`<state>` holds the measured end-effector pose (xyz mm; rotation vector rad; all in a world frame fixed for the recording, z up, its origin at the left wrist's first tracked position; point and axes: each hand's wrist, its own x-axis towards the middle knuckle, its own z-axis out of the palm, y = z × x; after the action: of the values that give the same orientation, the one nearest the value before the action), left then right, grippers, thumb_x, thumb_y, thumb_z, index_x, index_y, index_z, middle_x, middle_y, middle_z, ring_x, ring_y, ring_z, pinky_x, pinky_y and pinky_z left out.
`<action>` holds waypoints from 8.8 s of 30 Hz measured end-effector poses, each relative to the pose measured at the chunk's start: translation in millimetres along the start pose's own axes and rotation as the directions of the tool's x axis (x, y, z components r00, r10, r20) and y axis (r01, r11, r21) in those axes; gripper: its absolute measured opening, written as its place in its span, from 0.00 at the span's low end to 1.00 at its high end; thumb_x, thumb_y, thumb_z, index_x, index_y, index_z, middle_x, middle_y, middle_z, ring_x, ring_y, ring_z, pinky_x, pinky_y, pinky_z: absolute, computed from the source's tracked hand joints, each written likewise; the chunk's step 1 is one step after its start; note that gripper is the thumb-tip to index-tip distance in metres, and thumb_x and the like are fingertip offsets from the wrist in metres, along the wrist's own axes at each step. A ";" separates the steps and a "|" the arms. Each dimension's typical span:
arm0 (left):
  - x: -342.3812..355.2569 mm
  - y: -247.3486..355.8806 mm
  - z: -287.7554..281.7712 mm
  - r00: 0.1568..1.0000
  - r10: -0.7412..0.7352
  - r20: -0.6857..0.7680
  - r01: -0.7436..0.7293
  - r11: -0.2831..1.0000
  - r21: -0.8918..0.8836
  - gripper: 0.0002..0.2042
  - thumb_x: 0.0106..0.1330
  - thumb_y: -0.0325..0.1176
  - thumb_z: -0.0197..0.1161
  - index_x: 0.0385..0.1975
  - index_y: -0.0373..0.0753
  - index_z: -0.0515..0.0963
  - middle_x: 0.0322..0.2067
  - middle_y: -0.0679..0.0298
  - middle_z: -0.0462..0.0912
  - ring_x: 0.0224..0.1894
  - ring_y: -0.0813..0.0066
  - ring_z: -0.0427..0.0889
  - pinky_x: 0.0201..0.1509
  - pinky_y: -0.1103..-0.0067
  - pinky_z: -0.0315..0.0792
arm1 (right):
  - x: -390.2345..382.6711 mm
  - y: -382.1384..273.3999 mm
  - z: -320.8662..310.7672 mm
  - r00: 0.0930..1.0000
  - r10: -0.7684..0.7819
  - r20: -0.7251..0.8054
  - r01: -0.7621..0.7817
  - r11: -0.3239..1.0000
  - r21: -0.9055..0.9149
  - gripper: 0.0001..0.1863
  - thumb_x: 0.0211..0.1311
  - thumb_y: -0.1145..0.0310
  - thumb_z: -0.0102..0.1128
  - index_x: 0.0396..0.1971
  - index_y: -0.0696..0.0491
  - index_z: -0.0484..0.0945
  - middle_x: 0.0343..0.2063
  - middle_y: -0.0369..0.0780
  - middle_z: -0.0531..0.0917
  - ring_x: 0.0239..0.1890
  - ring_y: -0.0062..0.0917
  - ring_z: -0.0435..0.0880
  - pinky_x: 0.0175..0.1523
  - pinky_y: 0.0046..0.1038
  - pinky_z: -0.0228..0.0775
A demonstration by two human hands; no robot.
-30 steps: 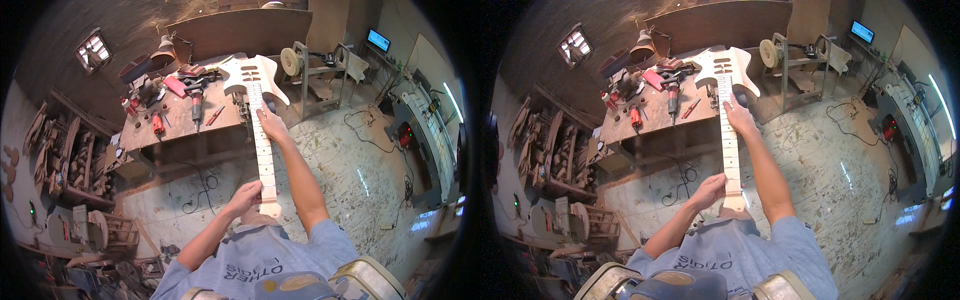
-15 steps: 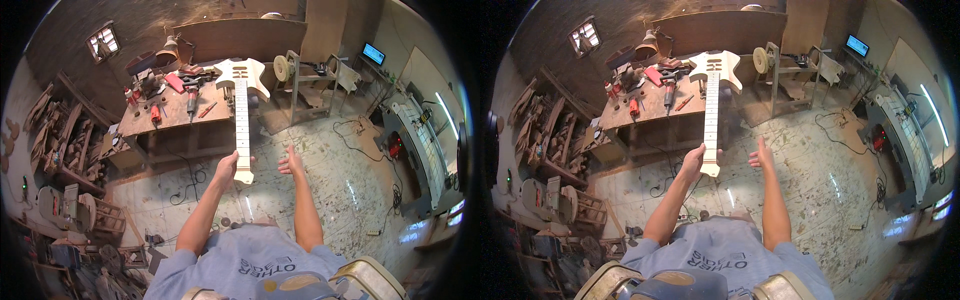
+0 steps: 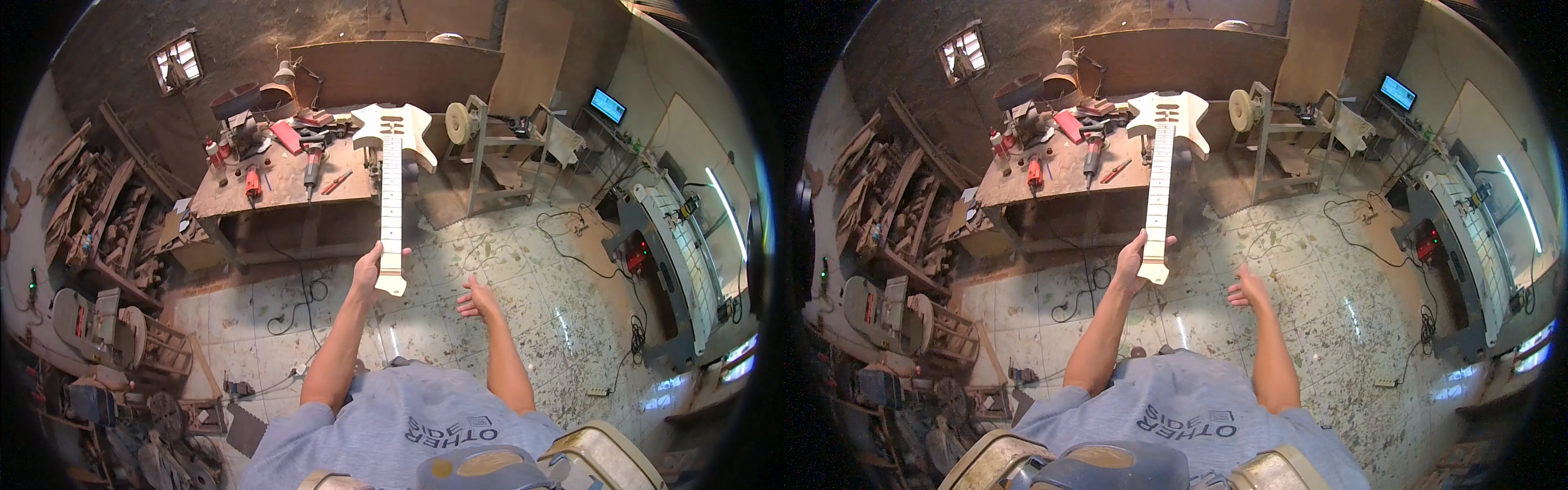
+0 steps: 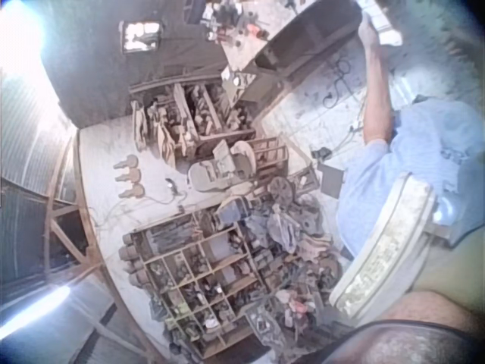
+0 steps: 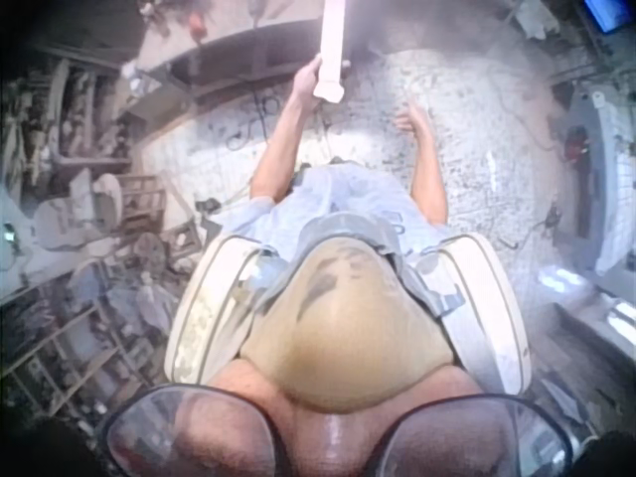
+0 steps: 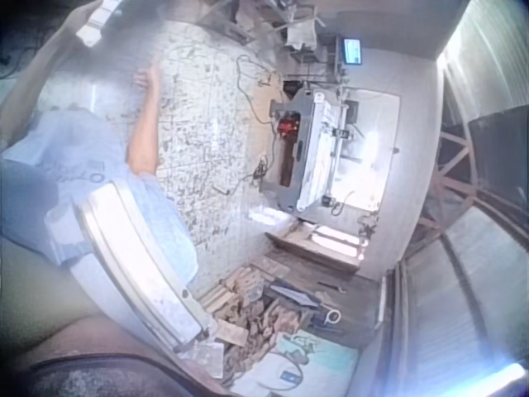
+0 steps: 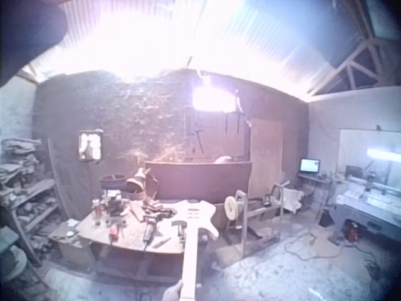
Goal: The person uses a handheld router to cut grooves into a wooden guitar body and the fretboard, following the contours of the wood.
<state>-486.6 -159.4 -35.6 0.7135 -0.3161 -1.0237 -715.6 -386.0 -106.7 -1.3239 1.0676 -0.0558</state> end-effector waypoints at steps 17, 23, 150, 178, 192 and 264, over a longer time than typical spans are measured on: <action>3.2 1.2 -0.9 1.000 -0.008 -0.021 0.009 1.000 0.026 0.22 0.85 0.47 0.39 0.66 0.39 0.68 0.53 0.48 0.85 0.30 0.68 0.85 0.34 0.71 0.83 | -12.1 13.9 65.3 0.993 -0.025 0.116 0.025 1.000 0.004 0.41 0.78 0.37 0.44 0.72 0.60 0.66 0.42 0.51 0.85 0.31 0.36 0.90 0.34 0.33 0.87; 5.7 -1.3 -2.2 0.999 0.006 -0.045 -0.004 0.999 0.034 0.22 0.85 0.47 0.39 0.65 0.39 0.68 0.53 0.46 0.85 0.31 0.68 0.86 0.34 0.72 0.83 | -16.9 21.5 68.9 0.994 -0.031 0.105 0.028 0.999 0.030 0.41 0.78 0.38 0.44 0.71 0.60 0.67 0.42 0.52 0.85 0.32 0.39 0.91 0.36 0.35 0.88; 243.7 186.0 -395.9 0.398 0.540 -0.742 0.691 0.355 0.629 0.29 0.63 0.51 0.73 0.46 0.29 0.71 0.40 0.37 0.86 0.45 0.33 0.85 0.51 0.50 0.79 | 231.7 -167.2 274.7 0.972 0.145 0.187 -0.078 0.943 -0.324 0.35 0.76 0.54 0.61 0.76 0.54 0.63 0.49 0.42 0.85 0.41 0.26 0.86 0.45 0.28 0.80; 344.4 378.0 -610.8 0.397 0.533 -0.747 0.797 0.203 0.569 0.32 0.47 0.48 0.76 0.50 0.31 0.81 0.44 0.48 0.88 0.47 0.48 0.87 0.57 0.60 0.78 | 113.4 -87.3 248.2 0.935 0.308 -0.176 -0.341 0.915 -0.214 0.29 0.75 0.51 0.60 0.65 0.57 0.76 0.45 0.42 0.86 0.37 0.22 0.84 0.40 0.27 0.77; 138.5 317.5 -364.3 0.453 0.764 -0.459 0.596 0.123 0.793 0.34 0.49 0.39 0.77 0.59 0.35 0.77 0.49 0.50 0.86 0.49 0.54 0.86 0.56 0.64 0.77 | 101.4 -296.3 251.2 0.779 -0.354 0.518 0.557 0.770 -0.311 0.25 0.75 0.51 0.58 0.59 0.56 0.80 0.56 0.50 0.82 0.60 0.46 0.80 0.64 0.41 0.71; 368.4 303.6 69.7 0.509 0.433 0.744 -0.645 -0.380 0.662 0.19 0.61 0.43 0.76 0.49 0.41 0.87 0.61 0.49 0.76 0.64 0.51 0.76 0.65 0.62 0.72 | 194.9 -434.5 179.6 0.522 -0.843 -0.128 0.853 0.514 0.092 0.32 0.50 0.68 0.78 0.55 0.56 0.74 0.41 0.34 0.84 0.42 0.18 0.83 0.49 0.27 0.78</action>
<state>-138.4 -405.9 189.8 1.5170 -1.5595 0.4995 -265.1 -502.3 99.8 -1.6093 0.3388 -0.9234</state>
